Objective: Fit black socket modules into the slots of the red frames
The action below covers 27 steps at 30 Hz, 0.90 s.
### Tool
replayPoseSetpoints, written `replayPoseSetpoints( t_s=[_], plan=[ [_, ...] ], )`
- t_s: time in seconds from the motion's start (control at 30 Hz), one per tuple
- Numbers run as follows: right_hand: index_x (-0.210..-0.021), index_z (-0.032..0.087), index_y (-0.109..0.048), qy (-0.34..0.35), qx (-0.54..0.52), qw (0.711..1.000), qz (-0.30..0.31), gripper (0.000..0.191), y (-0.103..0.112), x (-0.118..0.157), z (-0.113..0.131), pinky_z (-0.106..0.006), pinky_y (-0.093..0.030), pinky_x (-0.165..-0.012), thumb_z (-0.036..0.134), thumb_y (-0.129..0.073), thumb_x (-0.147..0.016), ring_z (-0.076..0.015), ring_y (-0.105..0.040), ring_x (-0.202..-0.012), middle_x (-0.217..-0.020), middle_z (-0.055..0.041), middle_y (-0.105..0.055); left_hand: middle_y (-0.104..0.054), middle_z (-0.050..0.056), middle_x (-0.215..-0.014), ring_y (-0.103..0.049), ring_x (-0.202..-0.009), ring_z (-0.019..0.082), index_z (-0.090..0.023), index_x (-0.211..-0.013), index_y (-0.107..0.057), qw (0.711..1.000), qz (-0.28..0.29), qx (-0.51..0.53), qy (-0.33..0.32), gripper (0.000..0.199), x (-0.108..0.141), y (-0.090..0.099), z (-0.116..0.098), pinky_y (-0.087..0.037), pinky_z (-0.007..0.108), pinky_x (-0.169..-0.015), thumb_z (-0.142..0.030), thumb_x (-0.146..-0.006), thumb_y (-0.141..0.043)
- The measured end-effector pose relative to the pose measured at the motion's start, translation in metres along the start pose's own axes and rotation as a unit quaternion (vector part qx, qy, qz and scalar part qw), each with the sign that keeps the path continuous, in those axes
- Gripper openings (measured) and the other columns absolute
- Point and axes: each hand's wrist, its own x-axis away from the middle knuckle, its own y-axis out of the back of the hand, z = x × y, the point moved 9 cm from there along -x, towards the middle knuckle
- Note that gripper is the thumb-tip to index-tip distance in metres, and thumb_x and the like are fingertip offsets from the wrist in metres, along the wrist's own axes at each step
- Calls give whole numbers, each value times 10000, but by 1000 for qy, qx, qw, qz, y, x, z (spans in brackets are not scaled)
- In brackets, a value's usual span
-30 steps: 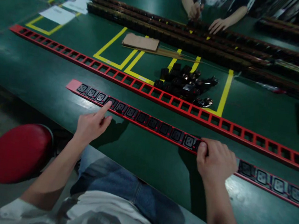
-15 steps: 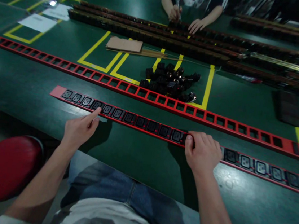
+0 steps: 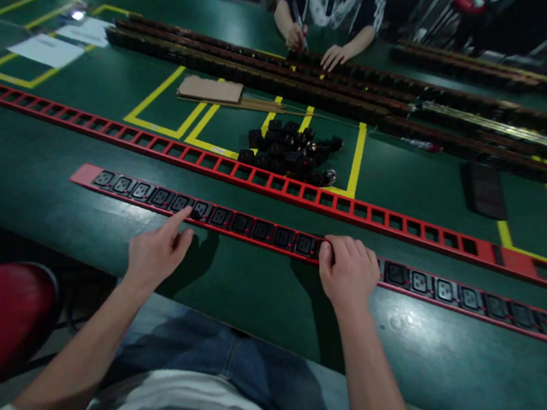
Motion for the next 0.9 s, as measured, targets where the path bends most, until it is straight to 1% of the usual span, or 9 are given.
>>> replayPoseSetpoints(
  t_s=[0.07,0.2,0.33,0.37,0.53,0.67,0.73,0.83,0.9],
  plan=[
    [-920,184,-714,-2,-1,1000,1,256,0,0,0,-338,-364,-730,288,-491,-993,-200,-620,-789,-872,-41,-739,-711,17,-709,-618,-575,165,-206,-1484,-501,1000,-4,-2,12,551,0,-1,3,-287,265,-560,-412,-975,-472],
    [-915,175,-715,-2,-7,1000,-7,247,1,0,0,-339,-361,-721,280,-503,-986,-200,-616,-779,-864,-47,-736,-719,22,-733,-600,-560,164,-259,-1445,-549,1000,2,-20,5,499,0,-2,3,-262,268,-551,-412,-979,-462],
    [-912,169,-714,-1,-15,1000,-10,238,2,-1,0,-339,-354,-714,274,-512,-982,-197,-611,-772,-855,-52,-733,-704,17,-720,-603,-574,164,-176,-1547,-393,999,-16,-7,32,627,0,3,6,-302,268,-555,-413,-970,-462],
    [-910,170,-715,-3,-16,1000,-11,240,3,-1,-1,-338,-351,-712,276,-512,-981,-197,-610,-771,-853,-53,-733,-707,21,-732,-608,-584,161,-163,-1548,-388,999,-17,-5,38,636,0,3,7,-311,266,-557,-412,-967,-464],
    [-913,178,-721,-26,-20,999,15,272,-1,-2,-4,-339,-349,-722,300,-488,-982,-202,-615,-784,-873,-61,-742,-722,33,-748,-627,-610,164,-255,-1428,-571,999,15,-25,28,491,-3,-1,4,-302,270,-561,-412,-976,-460],
    [-919,184,-727,-46,-24,998,38,267,-5,-2,-7,-347,-349,-731,306,-494,-968,-214,-617,-811,-894,-69,-746,-724,36,-756,-645,-631,176,-249,-1483,-505,999,20,-29,25,538,-2,-4,4,-309,271,-569,-424,-977,-463],
    [-920,184,-726,-49,-28,998,37,265,-5,-2,-8,-346,-347,-734,304,-495,-966,-213,-613,-814,-896,-70,-745,-724,36,-757,-647,-632,178,-241,-1491,-493,999,22,-29,23,547,-2,-5,3,-308,269,-570,-422,-976,-465],
    [-923,182,-726,-42,-29,998,31,272,-4,-2,-7,-341,-347,-731,304,-489,-977,-210,-613,-815,-896,-68,-744,-724,29,-754,-646,-629,177,-253,-1461,-527,999,22,-22,20,510,-2,-4,3,-306,268,-573,-415,-983,-453],
    [-929,181,-728,-38,-24,999,30,274,-5,-1,-6,-340,-350,-729,304,-488,-981,-212,-620,-822,-903,-69,-746,-726,24,-758,-639,-618,173,-244,-1485,-492,999,25,-19,23,529,-2,-3,2,-302,264,-573,-410,-984,-455]
  ],
)
